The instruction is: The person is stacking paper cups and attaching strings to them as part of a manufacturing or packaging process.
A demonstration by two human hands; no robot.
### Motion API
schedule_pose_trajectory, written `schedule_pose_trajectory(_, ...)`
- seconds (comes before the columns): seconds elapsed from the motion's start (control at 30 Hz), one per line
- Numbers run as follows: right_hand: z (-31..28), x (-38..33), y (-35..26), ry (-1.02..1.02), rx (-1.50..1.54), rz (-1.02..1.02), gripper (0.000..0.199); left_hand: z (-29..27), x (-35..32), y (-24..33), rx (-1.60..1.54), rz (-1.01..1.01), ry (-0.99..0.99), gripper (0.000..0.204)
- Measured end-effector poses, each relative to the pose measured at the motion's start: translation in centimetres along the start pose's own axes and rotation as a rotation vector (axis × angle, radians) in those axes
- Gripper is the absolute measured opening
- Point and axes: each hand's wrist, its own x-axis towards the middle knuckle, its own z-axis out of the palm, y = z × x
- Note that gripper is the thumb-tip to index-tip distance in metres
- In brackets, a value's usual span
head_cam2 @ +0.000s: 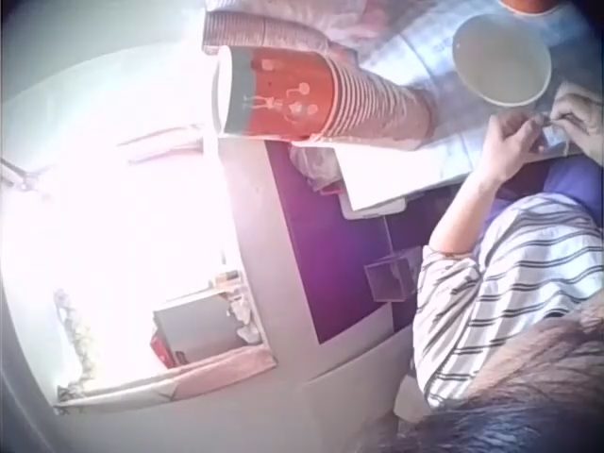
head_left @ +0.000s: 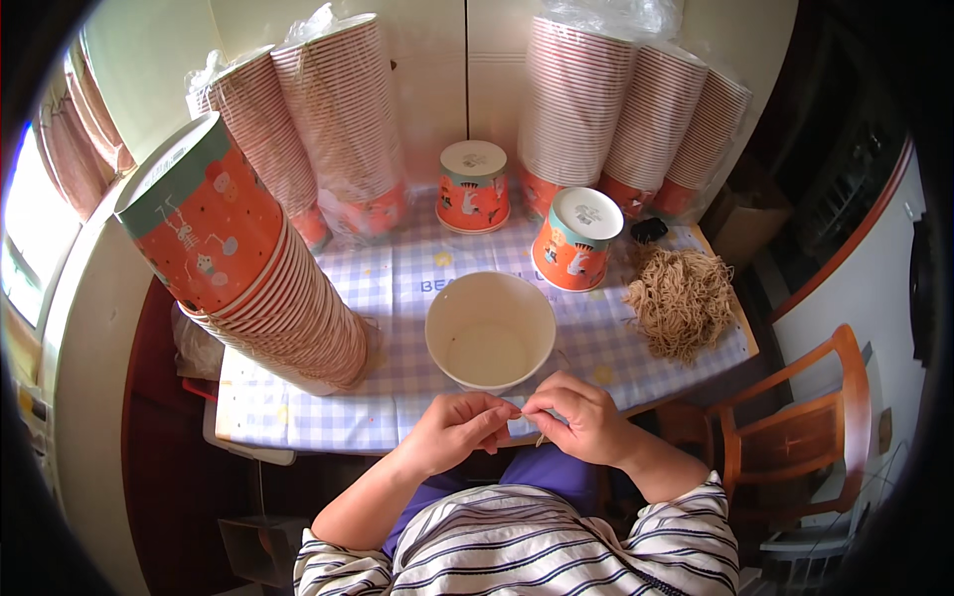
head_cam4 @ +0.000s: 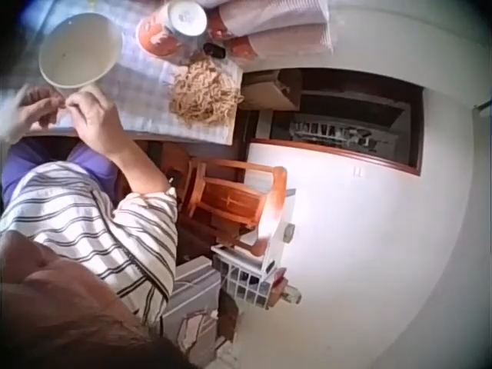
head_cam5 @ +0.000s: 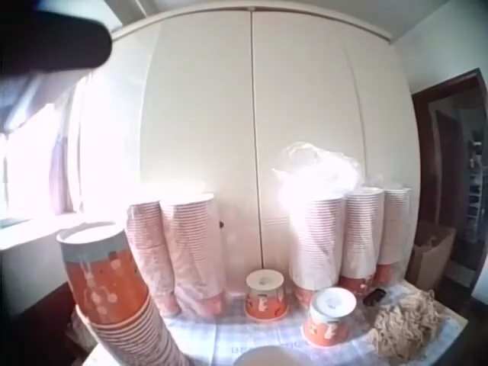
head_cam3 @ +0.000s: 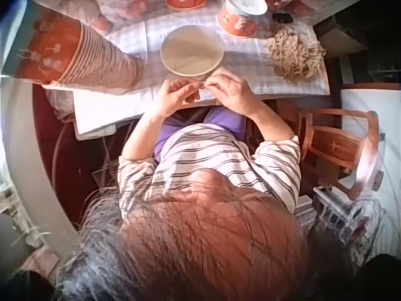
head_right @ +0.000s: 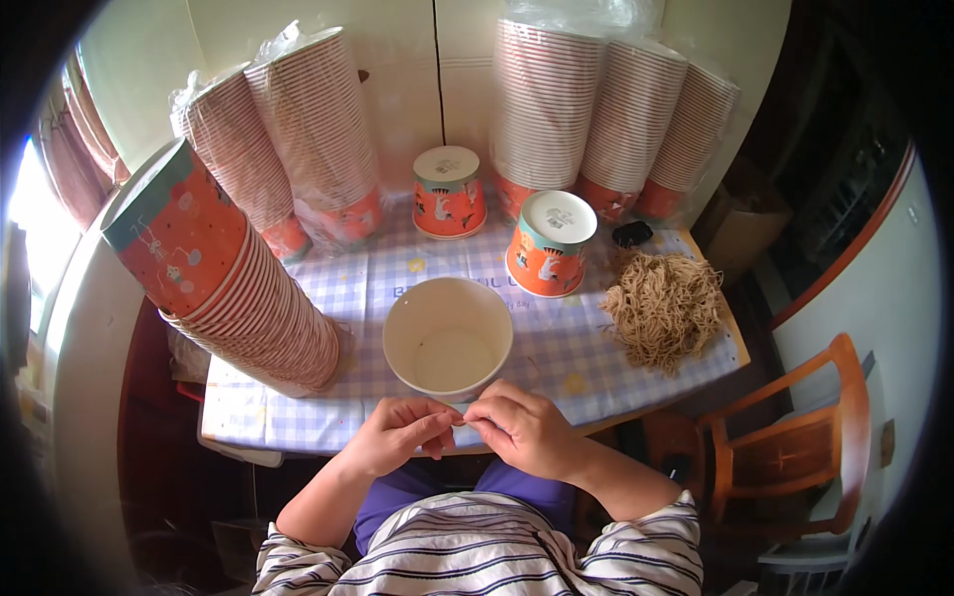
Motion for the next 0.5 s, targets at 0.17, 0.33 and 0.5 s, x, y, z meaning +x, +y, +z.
schedule_pose_trajectory(0.17,-0.1,-0.1,0.2,-0.032,-0.017,-0.027,0.018,0.2,0.2,-0.5,0.132,0.095,-0.051,0.021)
schedule_pose_trajectory(0.33,0.0,0.2,0.1,-0.055,-0.070,-0.051,0.019,0.0,0.3,-1.1,0.209,0.141,0.008,0.017)
schedule_pose_trajectory(0.5,-0.1,0.2,0.2,-0.072,-0.135,-0.105,0.020,0.1,0.0,-1.1,0.271,0.162,0.062,0.016)
